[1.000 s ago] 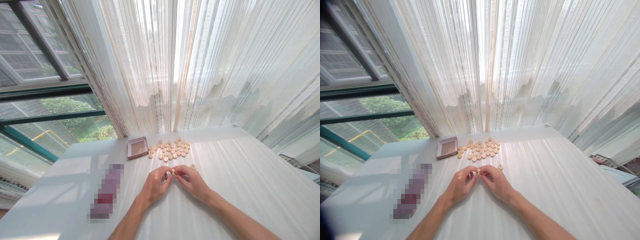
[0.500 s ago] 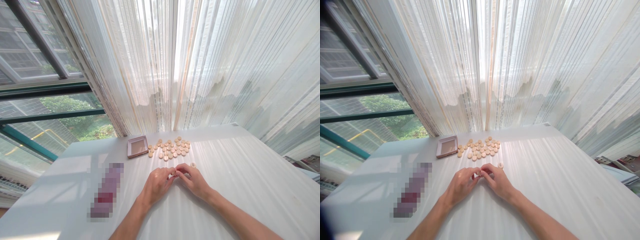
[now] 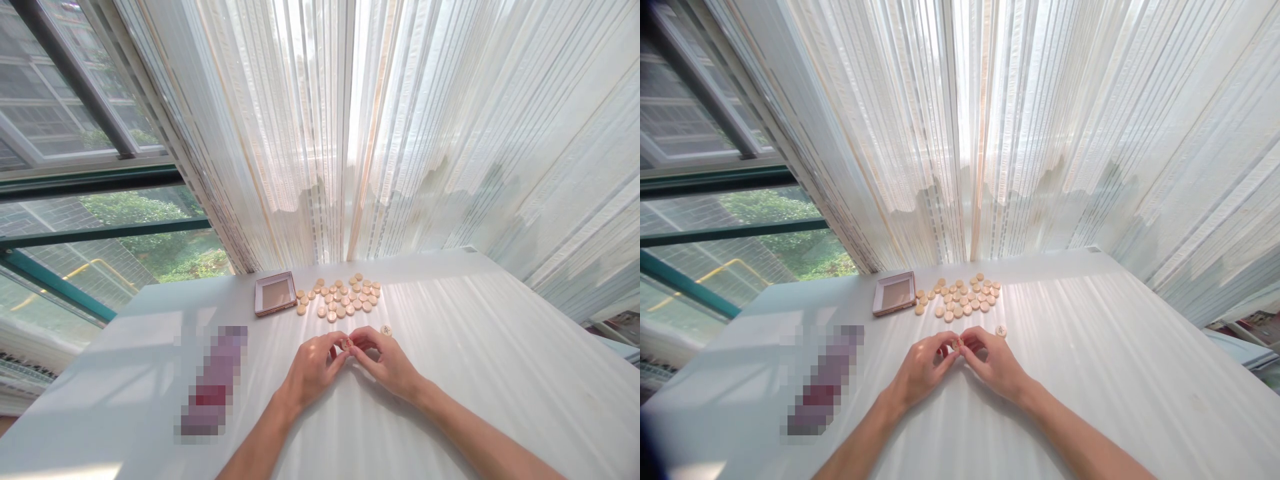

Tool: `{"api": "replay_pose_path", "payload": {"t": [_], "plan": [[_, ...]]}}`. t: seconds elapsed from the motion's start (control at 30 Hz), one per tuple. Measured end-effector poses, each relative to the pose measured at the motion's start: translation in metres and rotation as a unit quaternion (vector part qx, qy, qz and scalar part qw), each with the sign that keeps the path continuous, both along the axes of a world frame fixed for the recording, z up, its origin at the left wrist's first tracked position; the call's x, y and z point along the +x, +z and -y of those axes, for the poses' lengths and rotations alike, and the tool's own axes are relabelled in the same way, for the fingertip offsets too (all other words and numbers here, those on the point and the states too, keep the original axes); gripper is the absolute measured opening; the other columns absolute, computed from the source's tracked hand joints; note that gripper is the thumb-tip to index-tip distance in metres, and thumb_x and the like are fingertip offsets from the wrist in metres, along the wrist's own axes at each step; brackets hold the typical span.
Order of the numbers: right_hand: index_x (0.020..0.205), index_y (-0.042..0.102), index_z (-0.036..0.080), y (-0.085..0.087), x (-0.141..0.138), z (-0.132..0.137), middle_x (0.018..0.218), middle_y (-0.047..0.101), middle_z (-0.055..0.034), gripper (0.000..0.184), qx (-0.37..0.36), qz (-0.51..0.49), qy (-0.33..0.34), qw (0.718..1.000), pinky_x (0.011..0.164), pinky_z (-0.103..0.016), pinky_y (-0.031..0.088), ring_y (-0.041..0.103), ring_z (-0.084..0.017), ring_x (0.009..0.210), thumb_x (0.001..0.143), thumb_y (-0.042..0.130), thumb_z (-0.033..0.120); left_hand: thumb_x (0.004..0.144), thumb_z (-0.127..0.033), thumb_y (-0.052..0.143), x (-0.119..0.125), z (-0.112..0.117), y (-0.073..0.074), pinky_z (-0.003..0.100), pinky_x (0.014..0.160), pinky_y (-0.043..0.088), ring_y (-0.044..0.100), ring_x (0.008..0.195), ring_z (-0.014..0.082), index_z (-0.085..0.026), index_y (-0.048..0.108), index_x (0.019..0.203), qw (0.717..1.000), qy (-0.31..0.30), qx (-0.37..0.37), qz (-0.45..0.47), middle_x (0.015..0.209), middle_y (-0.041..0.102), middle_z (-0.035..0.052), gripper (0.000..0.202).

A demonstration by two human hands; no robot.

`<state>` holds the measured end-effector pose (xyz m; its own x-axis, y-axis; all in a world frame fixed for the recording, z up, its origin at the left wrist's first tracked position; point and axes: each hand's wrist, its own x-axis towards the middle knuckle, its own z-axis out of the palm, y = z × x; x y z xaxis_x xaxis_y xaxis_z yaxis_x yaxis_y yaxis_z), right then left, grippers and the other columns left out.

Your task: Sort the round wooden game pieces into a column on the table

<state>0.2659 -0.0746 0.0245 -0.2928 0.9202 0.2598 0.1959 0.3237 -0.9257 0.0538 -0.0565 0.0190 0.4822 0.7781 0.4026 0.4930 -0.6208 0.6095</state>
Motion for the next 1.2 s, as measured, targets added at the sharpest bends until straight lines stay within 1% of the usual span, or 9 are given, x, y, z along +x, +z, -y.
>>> {"api": "replay_pose_path", "payload": {"t": [0.1,0.33,0.43,0.6,0.83,1.0,1.2], "plan": [[0.112,0.066,0.025,-0.0006,0.0001,0.0,0.104,0.076,-0.005,0.015,-0.001,0.0,0.001,1.0,0.089,-0.037,0.062,0.076,-0.022,0.096,0.105,0.06,0.036,0.1,-0.022,0.065,-0.0002,-0.0003,-0.0005,0.027,0.073,0.056,0.069,0.074,0.0145,-0.028,0.062,0.121,1.0,0.003,-0.019,0.011,0.105,0.078,-0.0021,0.022],[0.114,0.065,0.025,-0.0031,-0.0001,-0.0013,0.107,0.075,-0.0057,0.016,-0.002,0.004,0.005,1.0,0.09,-0.037,0.062,0.075,-0.022,0.097,0.104,0.059,0.037,0.101,-0.029,0.064,-0.0003,-0.0009,0.0006,0.029,0.075,0.057,0.069,0.075,0.0158,-0.028,0.062,0.125,0.998,0.003,-0.049,0.027,0.106,0.078,0.0004,0.024],[0.115,0.064,0.025,-0.0042,0.0,-0.0022,0.107,0.075,-0.0061,0.018,-0.004,0.008,0.0,1.0,0.089,-0.037,0.062,0.075,-0.022,0.097,0.105,0.058,0.039,0.102,-0.029,0.062,0.0,-0.0004,0.0026,0.028,0.074,0.057,0.068,0.075,0.0157,-0.028,0.061,0.127,0.998,0.001,-0.052,0.029,0.106,0.077,0.0012,0.024],[0.116,0.065,0.024,-0.0024,0.0003,-0.0014,0.11,0.076,-0.0072,0.021,-0.008,0.005,-0.002,1.0,0.093,-0.04,0.062,0.075,-0.024,0.1,0.105,0.057,0.041,0.103,-0.029,0.056,0.0004,0.0004,0.0044,0.028,0.07,0.057,0.068,0.076,0.0171,-0.026,0.061,0.129,0.999,0.004,-0.047,0.027,0.107,0.077,0.0041,0.026],[0.116,0.065,0.024,-0.0028,-0.0001,-0.002,0.11,0.076,-0.008,0.024,-0.011,0.018,-0.005,1.0,0.092,-0.042,0.063,0.075,-0.024,0.098,0.103,0.06,0.044,0.103,-0.028,0.057,0.0006,-0.0001,0.0041,0.027,0.069,0.057,0.069,0.075,0.0165,-0.026,0.062,0.128,0.998,0.005,-0.048,0.027,0.107,0.078,0.0029,0.026],[0.115,0.065,0.025,-0.0014,0.0005,-0.002,0.11,0.076,-0.007,0.023,-0.013,0.022,-0.003,1.0,0.092,-0.041,0.062,0.075,-0.023,0.098,0.104,0.06,0.044,0.102,-0.027,0.057,0.0004,-0.0002,0.0038,0.028,0.071,0.057,0.069,0.076,0.0165,-0.026,0.062,0.128,0.999,0.005,-0.045,0.027,0.107,0.078,0.0026,0.026],[0.113,0.067,0.024,0.0,0.0008,-0.0022,0.106,0.076,-0.006,0.025,-0.004,0.029,-0.006,1.0,0.09,-0.039,0.061,0.074,-0.023,0.096,0.104,0.059,0.046,0.102,-0.028,0.059,0.0003,-0.0002,0.0058,0.027,0.072,0.057,0.069,0.076,0.0156,-0.028,0.064,0.125,0.997,0.01,-0.068,0.028,0.105,0.078,0.0001,0.023]]}}
